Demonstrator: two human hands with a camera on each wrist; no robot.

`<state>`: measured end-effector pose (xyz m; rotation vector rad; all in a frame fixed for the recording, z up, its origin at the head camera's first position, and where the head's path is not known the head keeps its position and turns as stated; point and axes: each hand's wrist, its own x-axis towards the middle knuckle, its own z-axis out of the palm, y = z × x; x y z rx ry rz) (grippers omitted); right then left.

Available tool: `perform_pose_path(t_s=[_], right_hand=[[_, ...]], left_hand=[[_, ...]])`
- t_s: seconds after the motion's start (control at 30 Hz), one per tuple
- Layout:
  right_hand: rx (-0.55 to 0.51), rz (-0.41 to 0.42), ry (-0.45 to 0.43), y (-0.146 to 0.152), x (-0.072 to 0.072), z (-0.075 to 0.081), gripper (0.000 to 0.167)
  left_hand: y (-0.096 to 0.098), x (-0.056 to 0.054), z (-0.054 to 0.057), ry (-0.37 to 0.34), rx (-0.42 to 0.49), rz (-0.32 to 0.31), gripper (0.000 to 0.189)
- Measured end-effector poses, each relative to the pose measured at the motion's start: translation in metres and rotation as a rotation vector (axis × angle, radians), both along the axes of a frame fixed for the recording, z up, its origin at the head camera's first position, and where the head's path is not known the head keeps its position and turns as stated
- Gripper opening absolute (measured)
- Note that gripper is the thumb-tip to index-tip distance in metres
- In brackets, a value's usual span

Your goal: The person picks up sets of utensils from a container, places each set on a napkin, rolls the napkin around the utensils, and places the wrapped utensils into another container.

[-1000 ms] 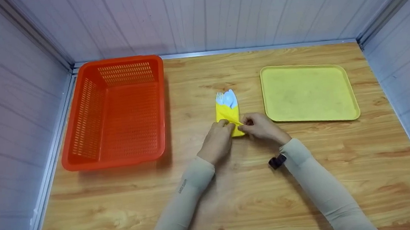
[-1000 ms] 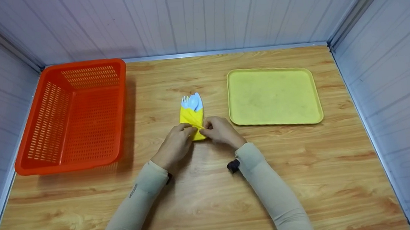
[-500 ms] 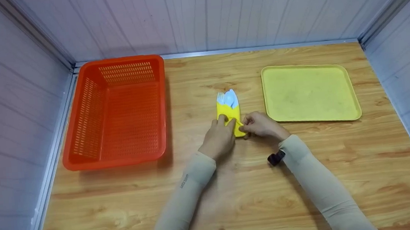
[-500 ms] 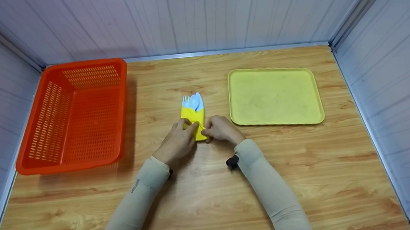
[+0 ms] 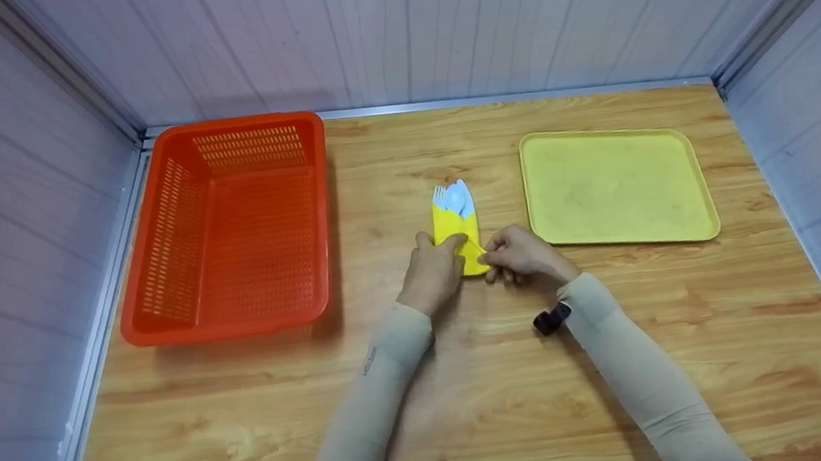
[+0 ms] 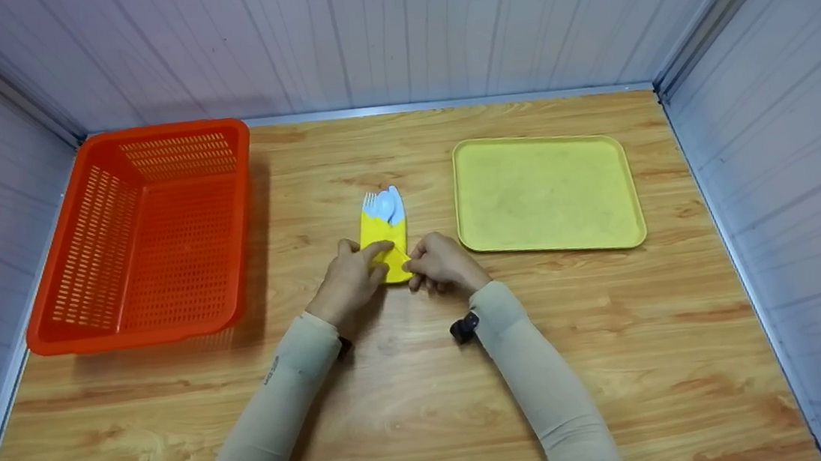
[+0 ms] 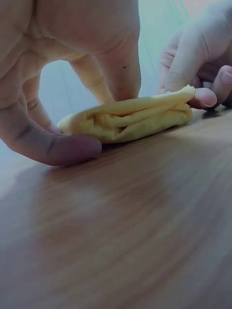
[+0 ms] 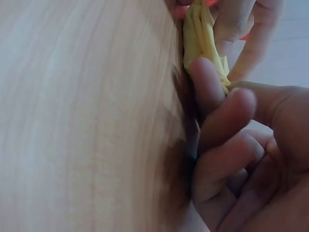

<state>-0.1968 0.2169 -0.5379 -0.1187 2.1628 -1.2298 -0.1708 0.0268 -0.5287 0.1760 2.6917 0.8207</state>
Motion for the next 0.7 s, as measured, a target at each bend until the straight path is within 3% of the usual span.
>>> perform_pose_path(t_s=[0.23,0.4,0.7], right_hand=[[-0.058,-0.023,-0.019,0.001,0.002,-0.001,0.022],[-0.075,-0.038,-0.027,0.002,0.003,-0.003,0.022],[-0.129,-0.080,-0.084,0.004,0.003,-0.006,0.022]], left_hand=[[-0.008,-0.015,-0.002,-0.126,0.237,0.126,0.076],[-0.012,-0.019,-0.007,-0.183,0.412,0.163,0.062],[-0.013,-0.018,-0.015,-0.263,0.490,0.274,0.038]])
